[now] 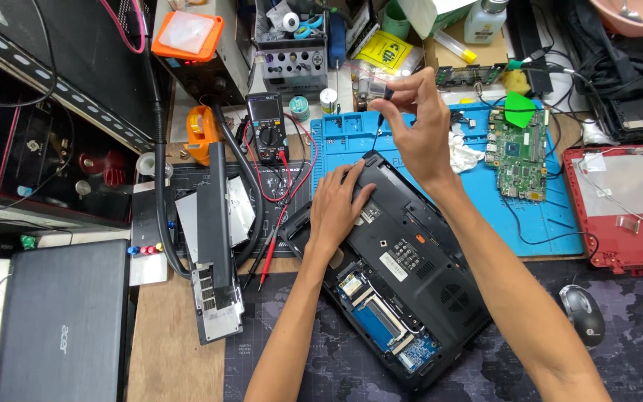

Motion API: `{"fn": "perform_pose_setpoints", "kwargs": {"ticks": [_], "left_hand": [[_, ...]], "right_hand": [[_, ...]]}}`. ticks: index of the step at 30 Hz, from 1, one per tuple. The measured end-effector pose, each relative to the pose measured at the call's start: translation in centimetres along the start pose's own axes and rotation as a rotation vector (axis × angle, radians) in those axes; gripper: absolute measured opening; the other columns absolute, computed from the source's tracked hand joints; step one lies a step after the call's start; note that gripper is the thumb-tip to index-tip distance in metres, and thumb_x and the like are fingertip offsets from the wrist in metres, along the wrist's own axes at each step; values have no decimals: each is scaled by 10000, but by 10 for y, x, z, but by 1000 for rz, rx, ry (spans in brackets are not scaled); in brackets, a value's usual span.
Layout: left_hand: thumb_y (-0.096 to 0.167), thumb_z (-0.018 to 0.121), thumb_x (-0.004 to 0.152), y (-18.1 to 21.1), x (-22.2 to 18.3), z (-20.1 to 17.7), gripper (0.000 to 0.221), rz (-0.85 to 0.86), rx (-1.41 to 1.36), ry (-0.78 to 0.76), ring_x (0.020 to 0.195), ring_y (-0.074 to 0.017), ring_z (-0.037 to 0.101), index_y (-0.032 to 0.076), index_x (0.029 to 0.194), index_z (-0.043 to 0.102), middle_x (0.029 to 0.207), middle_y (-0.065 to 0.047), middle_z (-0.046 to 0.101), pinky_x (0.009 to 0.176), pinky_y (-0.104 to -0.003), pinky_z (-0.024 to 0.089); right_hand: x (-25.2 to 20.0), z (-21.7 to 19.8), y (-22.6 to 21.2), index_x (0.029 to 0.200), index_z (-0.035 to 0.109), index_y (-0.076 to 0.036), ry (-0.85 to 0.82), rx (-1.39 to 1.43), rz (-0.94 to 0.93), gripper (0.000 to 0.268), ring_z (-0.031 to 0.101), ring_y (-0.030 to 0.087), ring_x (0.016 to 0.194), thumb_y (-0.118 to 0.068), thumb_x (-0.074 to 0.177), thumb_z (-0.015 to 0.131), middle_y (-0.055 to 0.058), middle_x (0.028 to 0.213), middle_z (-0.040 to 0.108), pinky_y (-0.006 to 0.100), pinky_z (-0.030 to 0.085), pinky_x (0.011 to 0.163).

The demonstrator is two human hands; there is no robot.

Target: Disassembling a laptop by removing screws and prying apart the outer casing to access internal components.

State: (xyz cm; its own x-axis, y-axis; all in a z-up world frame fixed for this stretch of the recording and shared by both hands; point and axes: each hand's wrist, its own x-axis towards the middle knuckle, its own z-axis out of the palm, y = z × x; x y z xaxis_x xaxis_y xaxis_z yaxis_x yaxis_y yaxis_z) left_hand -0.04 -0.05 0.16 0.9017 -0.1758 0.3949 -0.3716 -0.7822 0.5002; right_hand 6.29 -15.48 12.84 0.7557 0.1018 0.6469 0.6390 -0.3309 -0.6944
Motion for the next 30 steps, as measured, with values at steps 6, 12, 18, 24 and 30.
{"fn": "perform_pose_setpoints", "kwargs": {"ticks": [6,12,18,24,30], "left_hand": [[399,587,1036,-2,-1,2,481,1,-3,1,1106,-313,613,106,1417,575,1250,-106,639,908,-446,477],[401,590,1034,-1,-2,2,486,1,13,4,1092,-310,615,102,1417,578,1240,-104,640,914,-448,480],[390,582,1038,1,-1,0,473,-2,-2,7,1082,-304,616,96,1409,585,1225,-104,646,905,-441,478],[382,593,1034,1,-2,1,472,-7,0,2,1099,-308,611,95,1410,582,1241,-112,642,919,-442,481],[372,596,1035,0,-1,1,466,3,-22,12,1095,-318,620,87,1404,587,1231,-115,647,912,-444,485]], "right_hand": [[5,-1,-7,1222,495,-34,-66,65,17,185,741,288,1106,50,1074,567,198,1092,727,350,638,908],[3,-4,-1,1175,497,-70,-76,-23,47,202,640,211,908,-101,1075,670,110,989,580,348,608,856],[5,-6,-6,1186,458,-61,-93,81,59,158,751,296,1049,-25,1087,576,210,1085,719,370,637,885],[1,-8,-4,1144,459,-77,-62,-28,42,270,702,229,922,-76,1051,713,124,977,658,337,621,836],[-1,-4,-6,1187,434,-52,-74,37,21,215,774,282,1008,52,1077,587,197,1026,729,320,617,774]]}}
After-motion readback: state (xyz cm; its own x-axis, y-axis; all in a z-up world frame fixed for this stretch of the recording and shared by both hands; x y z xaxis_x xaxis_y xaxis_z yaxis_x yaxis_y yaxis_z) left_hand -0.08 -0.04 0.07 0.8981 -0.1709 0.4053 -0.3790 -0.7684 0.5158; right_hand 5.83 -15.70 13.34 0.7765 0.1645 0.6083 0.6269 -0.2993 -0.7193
